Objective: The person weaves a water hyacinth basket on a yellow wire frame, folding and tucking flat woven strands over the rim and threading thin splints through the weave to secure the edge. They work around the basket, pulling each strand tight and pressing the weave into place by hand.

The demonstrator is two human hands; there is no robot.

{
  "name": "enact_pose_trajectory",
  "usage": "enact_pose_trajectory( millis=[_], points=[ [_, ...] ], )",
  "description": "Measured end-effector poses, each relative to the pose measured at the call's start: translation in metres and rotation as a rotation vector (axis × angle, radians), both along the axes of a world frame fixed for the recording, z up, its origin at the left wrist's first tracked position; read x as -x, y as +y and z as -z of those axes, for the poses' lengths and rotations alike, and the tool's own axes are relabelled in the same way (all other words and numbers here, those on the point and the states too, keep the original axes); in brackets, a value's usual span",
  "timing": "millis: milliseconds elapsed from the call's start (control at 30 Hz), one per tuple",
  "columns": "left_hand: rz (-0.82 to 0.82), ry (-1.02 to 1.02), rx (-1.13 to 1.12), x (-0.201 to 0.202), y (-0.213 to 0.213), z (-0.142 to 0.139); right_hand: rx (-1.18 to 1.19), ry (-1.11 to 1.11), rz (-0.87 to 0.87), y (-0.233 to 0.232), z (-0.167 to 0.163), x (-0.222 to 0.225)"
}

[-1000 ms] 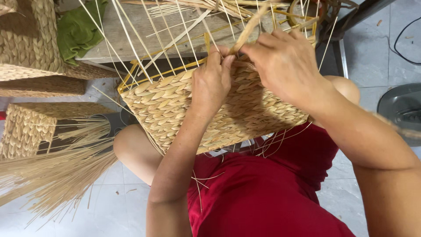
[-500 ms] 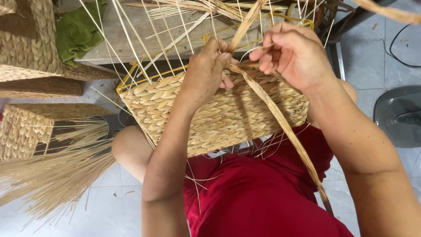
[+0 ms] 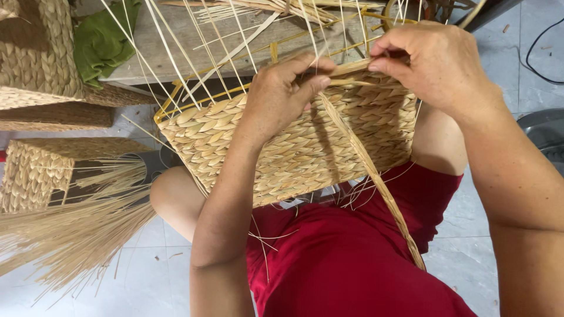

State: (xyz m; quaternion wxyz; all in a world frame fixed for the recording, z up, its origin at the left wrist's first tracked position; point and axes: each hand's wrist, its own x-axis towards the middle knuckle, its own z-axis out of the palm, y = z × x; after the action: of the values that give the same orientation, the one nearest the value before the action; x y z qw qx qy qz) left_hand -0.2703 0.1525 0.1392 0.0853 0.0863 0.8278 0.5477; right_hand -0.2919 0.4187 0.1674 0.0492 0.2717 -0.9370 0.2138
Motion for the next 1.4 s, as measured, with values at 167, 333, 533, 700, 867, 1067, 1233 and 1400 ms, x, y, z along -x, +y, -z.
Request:
enact_pose_trajectory(
  millis=[167,333,533,700,867,1067,1233,1400],
  points=[
    [-0.101,-0.072,-0.228,0.004,0.001,0.011,-0.124,-0.139,0.152,0.017,0.019,0.006],
    [-0.361,0.170,-0.255,-0.007,0.002,0.026,-0.163,-0.046,0.148,0.014,0.029,0.004],
    [-0.376,0.565,0.120,-0.024,0.023,0.041,-0.174,0.270,0.107,0.005,-0.002,-0.018],
    [-0.333,0.558,0.180,-0.013,0.030,0.034,-0.062,0.101,0.033,-0.024,-0.008,-0.042],
    [-0.224,0.105,0.069,0.002,0.025,0.013,-0.092,0.070,-0.013,-0.040,0.015,-0.055],
    [0.026,-0.256,-0.162,0.014,0.001,-0.011,0.205,0.000,-0.195,-0.016,0.011,-0.025],
    [0.114,-0.313,-0.059,0.022,0.006,-0.016,-0.009,0.147,-0.240,-0.008,-0.012,-0.005],
    [0.020,0.083,0.292,0.014,0.021,0.004,-0.115,0.316,-0.194,-0.025,-0.038,-0.006]
  ],
)
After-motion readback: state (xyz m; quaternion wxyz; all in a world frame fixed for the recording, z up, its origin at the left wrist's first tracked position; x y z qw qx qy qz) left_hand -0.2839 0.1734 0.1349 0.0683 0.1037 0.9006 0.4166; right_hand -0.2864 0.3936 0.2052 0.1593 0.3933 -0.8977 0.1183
